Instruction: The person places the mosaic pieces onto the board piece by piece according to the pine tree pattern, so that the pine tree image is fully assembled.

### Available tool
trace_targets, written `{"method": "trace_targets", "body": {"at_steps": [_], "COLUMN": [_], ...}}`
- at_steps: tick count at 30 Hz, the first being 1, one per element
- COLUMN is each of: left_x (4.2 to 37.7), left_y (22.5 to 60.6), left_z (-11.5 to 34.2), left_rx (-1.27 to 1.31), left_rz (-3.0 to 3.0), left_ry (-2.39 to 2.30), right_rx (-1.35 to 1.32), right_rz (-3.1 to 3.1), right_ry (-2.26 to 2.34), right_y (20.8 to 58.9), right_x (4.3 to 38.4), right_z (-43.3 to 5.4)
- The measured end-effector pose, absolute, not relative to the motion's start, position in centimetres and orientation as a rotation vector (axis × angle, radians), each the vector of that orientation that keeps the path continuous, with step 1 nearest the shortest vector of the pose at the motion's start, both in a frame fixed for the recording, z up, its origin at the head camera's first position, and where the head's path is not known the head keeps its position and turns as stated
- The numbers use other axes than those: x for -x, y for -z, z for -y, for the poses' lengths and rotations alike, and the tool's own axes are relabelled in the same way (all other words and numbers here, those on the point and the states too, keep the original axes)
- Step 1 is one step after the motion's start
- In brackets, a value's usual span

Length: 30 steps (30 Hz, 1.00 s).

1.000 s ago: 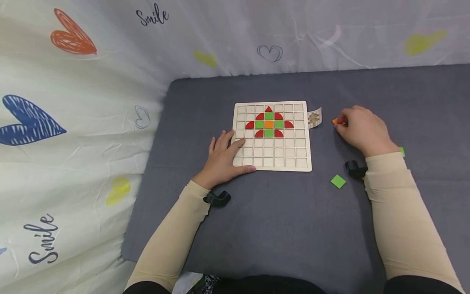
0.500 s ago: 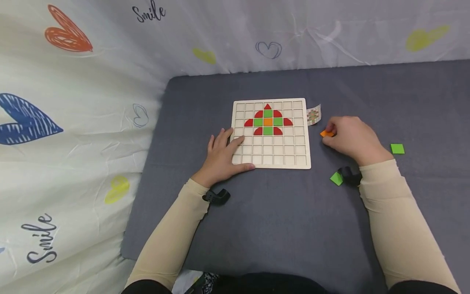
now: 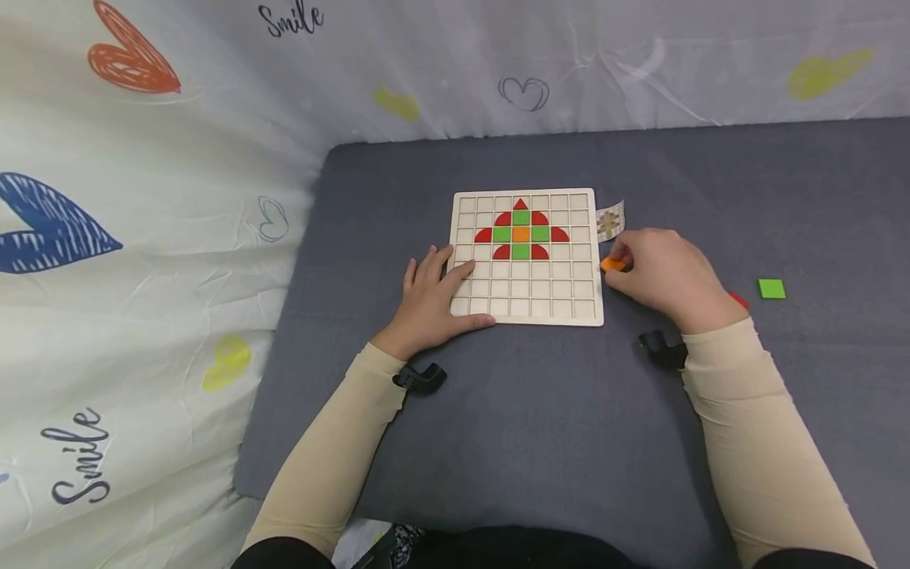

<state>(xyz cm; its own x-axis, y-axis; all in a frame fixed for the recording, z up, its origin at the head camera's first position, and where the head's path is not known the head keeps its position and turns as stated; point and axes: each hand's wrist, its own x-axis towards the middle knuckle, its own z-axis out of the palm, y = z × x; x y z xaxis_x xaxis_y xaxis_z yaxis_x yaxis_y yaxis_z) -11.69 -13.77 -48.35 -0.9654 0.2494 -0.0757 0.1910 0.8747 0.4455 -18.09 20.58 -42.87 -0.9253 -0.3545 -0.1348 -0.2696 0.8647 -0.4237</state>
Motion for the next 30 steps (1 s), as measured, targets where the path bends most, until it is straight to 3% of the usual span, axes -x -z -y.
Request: {"method": "trace_targets", "body": {"at_steps": [15,30], "left_x": [11.6,11.7], "left_y": [48.3,48.3], "left_z": [13.8,13.7], "left_rx": [-0.338,-0.342], "left_rz": [-2.920,-2.924], "left_ry": [-0.670,-0.654], "right_rx": [0.699,0.793], "right_rz": [-2.766,-2.704], "right_ry": [0.622,0.642], "right_y": [42.1,42.7], "right_x": [18.2,18.5], "right_z": [-14.7,-11.9]}}
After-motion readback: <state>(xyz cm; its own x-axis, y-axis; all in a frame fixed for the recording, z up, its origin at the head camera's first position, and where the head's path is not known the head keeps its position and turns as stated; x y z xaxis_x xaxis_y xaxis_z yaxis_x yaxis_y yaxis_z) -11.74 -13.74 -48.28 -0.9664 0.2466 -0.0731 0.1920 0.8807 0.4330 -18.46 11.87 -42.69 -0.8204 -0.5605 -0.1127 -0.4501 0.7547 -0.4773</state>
